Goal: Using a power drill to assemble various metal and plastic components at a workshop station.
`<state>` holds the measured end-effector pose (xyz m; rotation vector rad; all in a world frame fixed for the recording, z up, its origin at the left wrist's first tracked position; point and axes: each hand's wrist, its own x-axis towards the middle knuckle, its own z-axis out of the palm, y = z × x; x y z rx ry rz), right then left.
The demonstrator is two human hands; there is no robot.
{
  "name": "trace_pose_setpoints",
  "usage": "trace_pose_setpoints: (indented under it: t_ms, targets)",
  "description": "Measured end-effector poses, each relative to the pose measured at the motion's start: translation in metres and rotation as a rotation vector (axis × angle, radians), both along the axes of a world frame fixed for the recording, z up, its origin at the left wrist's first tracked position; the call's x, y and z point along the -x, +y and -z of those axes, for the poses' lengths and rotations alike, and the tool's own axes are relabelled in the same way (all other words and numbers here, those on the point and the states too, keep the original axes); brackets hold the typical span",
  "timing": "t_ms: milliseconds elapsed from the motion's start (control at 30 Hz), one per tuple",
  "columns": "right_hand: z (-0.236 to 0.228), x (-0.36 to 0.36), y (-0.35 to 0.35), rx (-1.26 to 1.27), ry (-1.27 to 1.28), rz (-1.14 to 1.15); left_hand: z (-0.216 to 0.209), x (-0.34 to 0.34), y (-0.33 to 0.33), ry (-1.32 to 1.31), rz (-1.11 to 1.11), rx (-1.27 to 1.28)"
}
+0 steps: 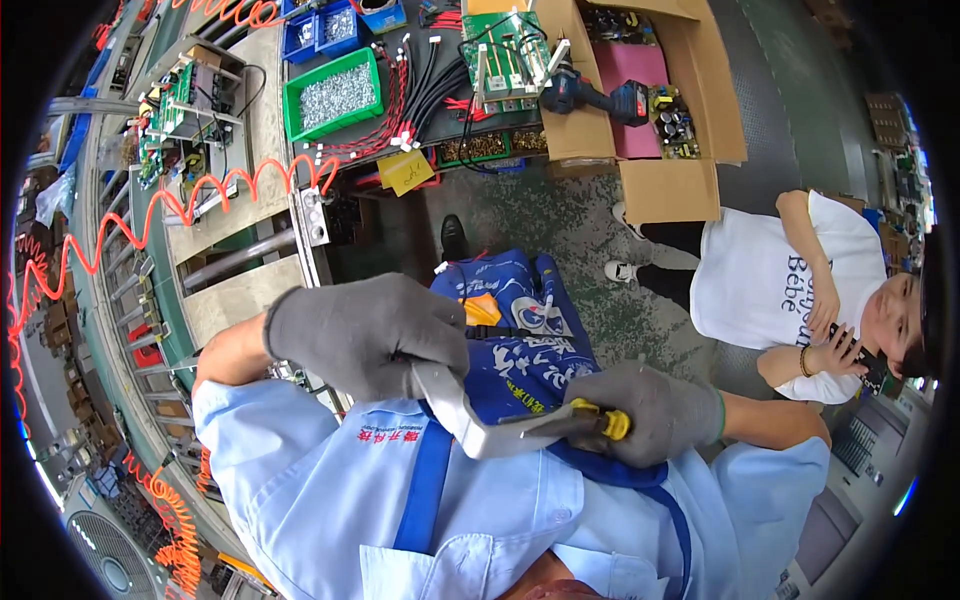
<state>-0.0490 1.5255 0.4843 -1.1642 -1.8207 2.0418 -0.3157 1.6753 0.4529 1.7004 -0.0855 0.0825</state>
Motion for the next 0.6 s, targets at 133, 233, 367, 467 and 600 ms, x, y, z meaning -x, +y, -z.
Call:
trace_pose_setpoints:
  t_ms: [133,233,367,467,600]
  targets:
    - [0.015,-0.002,0.016,0.345,-0.037,0.192,0.033,0.000,0.013,0.426,-0.159,0.363]
    - [0.042,-0.022,0.043,0.731,0.267,0.324,0.107,-0.008,0.006,0.297,-0.375,0.774]
    - [0.077,-0.034,0.042,0.849,0.420,0.295,0.126,-0.019,0.003,0.349,-0.415,0.863]
    - [0.082,-0.035,0.035,0.903,0.467,0.263,0.113,-0.020,0.005,0.348,-0.349,0.879]
    - [0.087,-0.032,0.026,0.940,0.549,0.280,0.109,-0.022,0.006,0.343,-0.308,0.858]
